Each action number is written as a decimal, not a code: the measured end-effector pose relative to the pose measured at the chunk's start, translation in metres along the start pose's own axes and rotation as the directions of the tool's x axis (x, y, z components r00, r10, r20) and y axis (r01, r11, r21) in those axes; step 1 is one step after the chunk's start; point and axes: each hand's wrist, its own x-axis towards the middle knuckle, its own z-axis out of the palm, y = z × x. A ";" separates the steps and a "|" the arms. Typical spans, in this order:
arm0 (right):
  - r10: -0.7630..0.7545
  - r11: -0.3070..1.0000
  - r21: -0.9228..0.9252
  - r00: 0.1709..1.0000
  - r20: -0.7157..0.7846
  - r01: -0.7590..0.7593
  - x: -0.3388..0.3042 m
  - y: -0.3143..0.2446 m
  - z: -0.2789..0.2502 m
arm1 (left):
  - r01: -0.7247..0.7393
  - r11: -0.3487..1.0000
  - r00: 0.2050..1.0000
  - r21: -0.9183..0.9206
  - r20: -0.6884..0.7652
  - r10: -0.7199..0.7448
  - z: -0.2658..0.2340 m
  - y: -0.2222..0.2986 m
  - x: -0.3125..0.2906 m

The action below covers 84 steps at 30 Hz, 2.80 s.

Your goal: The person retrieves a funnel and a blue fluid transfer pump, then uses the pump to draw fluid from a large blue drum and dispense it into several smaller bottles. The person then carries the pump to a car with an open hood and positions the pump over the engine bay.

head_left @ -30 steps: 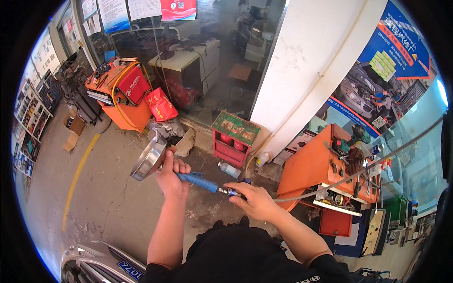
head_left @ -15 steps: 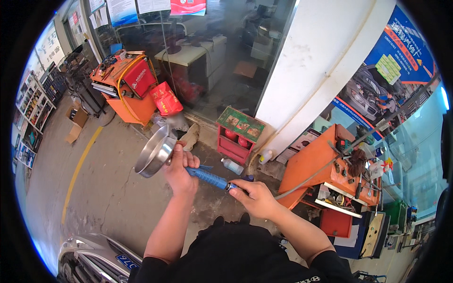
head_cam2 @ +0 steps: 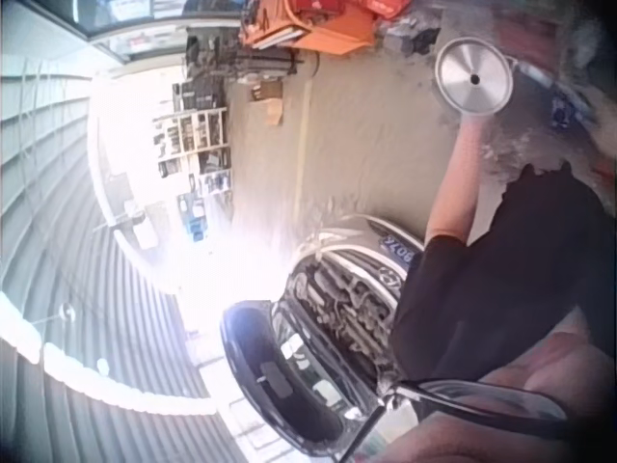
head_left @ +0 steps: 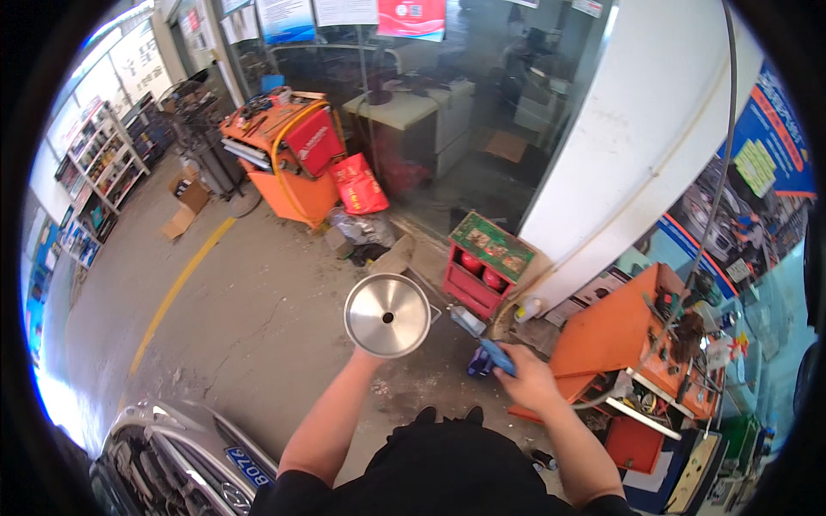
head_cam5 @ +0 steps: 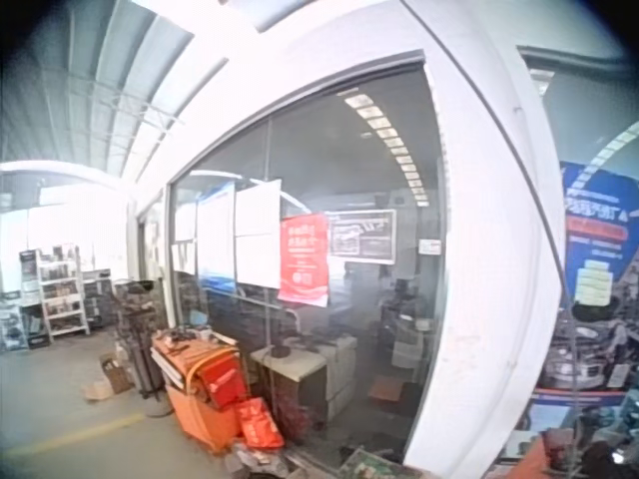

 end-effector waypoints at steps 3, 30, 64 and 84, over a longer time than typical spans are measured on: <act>-0.069 0.998 0.011 0.997 0.038 0.068 -0.030 0.008 -0.034 | -0.137 -0.417 0.895 0.899 0.293 0.337 -0.058 0.060 0.003; 0.051 0.998 0.013 0.932 0.360 -0.060 0.005 0.001 -0.007 | -0.034 -0.521 0.978 0.853 0.135 0.157 -0.040 0.117 -0.019; 0.009 1.000 0.021 0.895 0.446 -0.021 0.019 -0.012 -0.022 | -0.055 -0.608 0.971 0.792 0.185 0.154 -0.074 0.122 -0.026; -0.013 0.961 0.219 0.764 0.645 -0.169 0.000 0.004 -0.012 | 0.157 -0.595 0.954 0.788 0.034 0.297 -0.041 0.095 -0.036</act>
